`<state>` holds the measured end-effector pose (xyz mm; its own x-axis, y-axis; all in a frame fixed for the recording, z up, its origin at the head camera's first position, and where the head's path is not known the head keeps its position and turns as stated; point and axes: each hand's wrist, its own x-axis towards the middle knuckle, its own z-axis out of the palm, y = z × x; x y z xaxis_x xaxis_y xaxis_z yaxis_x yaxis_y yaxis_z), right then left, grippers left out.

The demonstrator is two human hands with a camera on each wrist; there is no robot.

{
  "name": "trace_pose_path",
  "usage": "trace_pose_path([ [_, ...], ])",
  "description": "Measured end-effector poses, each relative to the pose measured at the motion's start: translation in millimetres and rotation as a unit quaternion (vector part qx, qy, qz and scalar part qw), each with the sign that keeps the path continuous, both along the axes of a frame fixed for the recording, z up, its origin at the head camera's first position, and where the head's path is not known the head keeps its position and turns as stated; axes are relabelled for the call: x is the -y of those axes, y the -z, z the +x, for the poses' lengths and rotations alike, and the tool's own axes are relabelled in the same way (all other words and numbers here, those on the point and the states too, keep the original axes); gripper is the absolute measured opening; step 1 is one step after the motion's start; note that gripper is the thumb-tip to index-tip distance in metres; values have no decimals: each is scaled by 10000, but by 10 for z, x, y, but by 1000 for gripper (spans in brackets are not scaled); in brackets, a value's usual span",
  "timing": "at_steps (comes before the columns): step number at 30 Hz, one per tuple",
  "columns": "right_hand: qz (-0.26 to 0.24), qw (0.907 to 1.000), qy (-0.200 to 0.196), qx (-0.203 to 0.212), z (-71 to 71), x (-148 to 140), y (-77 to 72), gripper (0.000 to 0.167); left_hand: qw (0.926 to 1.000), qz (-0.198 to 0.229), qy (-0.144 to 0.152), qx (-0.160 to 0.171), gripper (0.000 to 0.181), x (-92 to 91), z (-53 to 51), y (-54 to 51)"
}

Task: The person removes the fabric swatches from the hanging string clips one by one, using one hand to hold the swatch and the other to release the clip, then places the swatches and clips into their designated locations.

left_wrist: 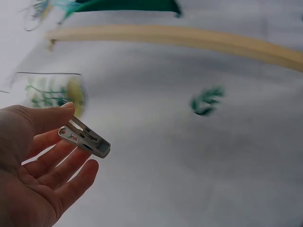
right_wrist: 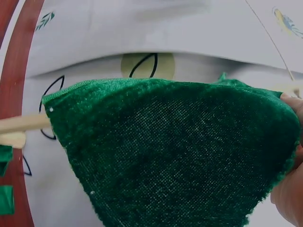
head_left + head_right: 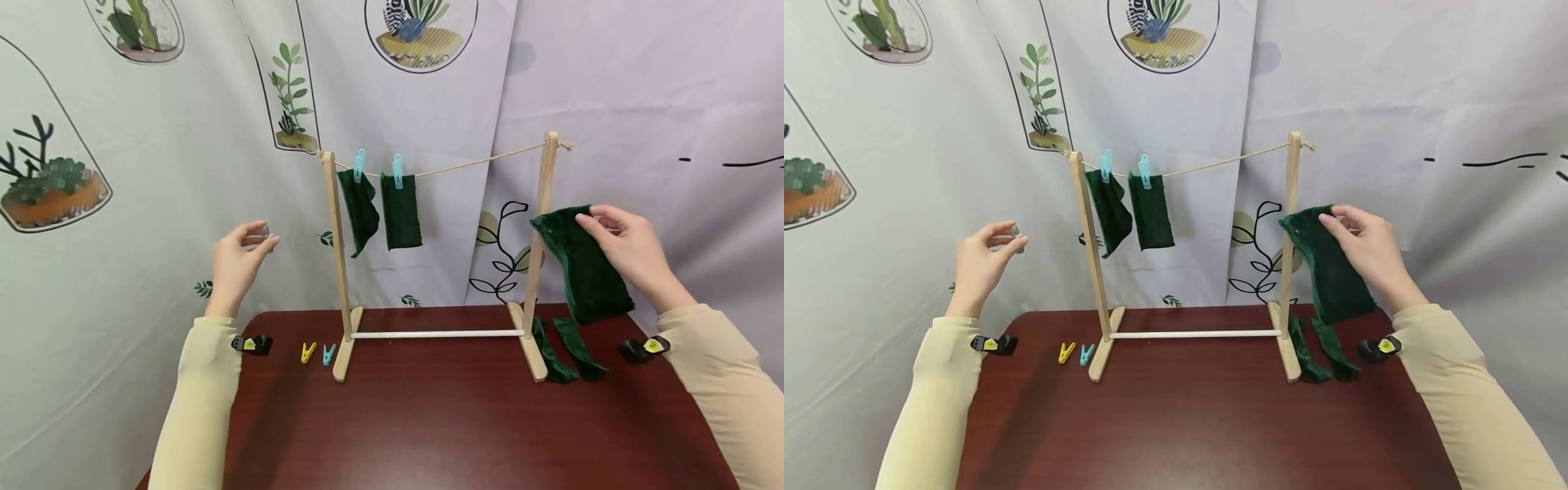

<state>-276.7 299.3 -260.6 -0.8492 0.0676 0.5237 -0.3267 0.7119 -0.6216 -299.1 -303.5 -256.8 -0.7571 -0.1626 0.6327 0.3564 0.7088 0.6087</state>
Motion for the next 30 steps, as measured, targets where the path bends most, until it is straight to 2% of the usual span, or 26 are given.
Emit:
trace_pose_path([
  [8,73,9997,150,191,-25,-269,183,61,9967,-261,-318,703,51,216,-20,495],
  [17,285,9979,112,562,-60,-560,475,61,9901,-403,-358,1298,51,403,-34,999],
  [21,440,9967,49,687,-98,-661,624,61,9871,-414,-424,1484,48,471,-45,1150],
  [27,815,9948,186,578,-183,-782,835,55,9812,-388,-386,1849,49,523,-54,1307],
  [30,850,9945,146,589,-215,-829,928,54,9797,-431,-417,1912,48,541,-80,1387],
])
